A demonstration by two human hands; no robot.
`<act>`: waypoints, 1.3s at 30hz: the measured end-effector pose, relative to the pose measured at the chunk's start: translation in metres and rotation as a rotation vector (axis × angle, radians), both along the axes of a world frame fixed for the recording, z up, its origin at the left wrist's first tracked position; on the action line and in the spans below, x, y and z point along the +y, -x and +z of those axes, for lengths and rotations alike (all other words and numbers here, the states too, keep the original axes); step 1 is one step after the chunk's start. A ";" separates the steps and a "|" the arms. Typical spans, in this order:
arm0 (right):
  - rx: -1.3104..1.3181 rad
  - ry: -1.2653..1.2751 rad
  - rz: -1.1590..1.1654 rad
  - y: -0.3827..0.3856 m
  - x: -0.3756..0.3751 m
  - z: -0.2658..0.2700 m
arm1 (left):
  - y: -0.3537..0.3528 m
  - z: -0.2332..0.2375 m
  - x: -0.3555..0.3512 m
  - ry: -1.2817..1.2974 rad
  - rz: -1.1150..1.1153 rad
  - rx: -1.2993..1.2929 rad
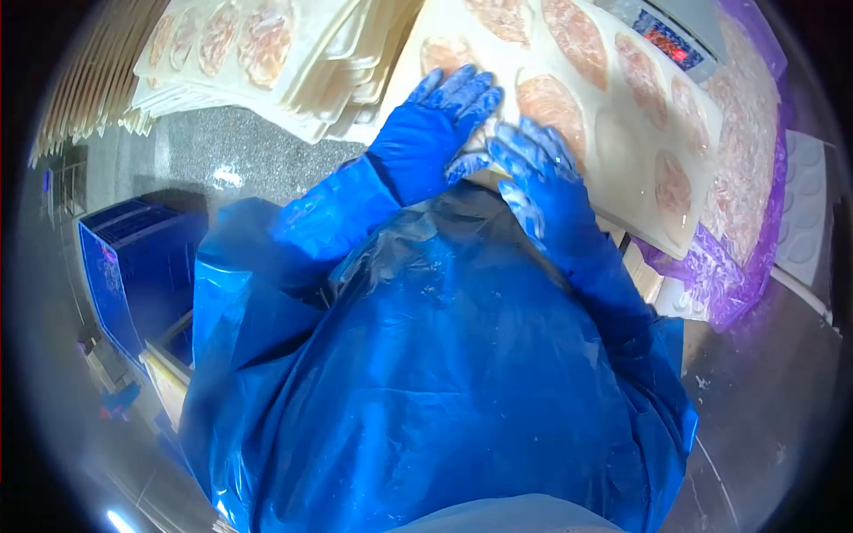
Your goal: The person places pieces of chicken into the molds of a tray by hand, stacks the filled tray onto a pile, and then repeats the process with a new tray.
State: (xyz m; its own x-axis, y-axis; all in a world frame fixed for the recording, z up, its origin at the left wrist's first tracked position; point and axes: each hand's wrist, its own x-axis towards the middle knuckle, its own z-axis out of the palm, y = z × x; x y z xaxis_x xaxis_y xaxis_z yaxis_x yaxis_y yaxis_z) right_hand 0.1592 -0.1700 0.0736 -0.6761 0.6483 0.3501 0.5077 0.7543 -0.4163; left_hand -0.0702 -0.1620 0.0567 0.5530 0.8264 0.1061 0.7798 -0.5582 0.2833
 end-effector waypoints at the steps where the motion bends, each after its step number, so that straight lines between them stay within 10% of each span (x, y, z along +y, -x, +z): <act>1: 0.017 0.034 -0.028 -0.008 -0.005 0.001 | 0.000 -0.002 0.006 -0.036 0.027 -0.065; 7: 0.189 0.091 -0.145 -0.018 -0.005 0.006 | -0.083 0.004 0.107 -0.560 0.108 -0.388; 13: 0.138 0.140 -0.237 -0.091 -0.011 0.005 | -0.123 -0.056 0.182 -0.271 0.122 -0.203; 17: 0.556 0.147 -0.589 -0.198 -0.021 -0.014 | -0.120 -0.032 0.172 -0.233 0.177 0.020; 18: 0.979 0.502 -0.758 -0.217 -0.022 -0.012 | -0.118 -0.029 0.171 -0.320 0.155 0.016; 23: 0.312 0.085 -0.813 -0.233 0.002 0.015 | -0.127 -0.050 0.170 -0.186 0.155 0.163; 24: 0.314 0.086 -0.811 -0.233 0.009 0.006 | -0.160 -0.025 0.149 -0.591 0.075 0.077; 26: 0.118 0.036 -0.700 -0.233 0.021 -0.015 | -0.213 0.005 0.124 -0.024 -0.236 -0.391; 39: 0.074 0.139 -0.536 -0.250 0.006 -0.013 | -0.249 -0.012 0.068 -0.328 -0.155 -0.144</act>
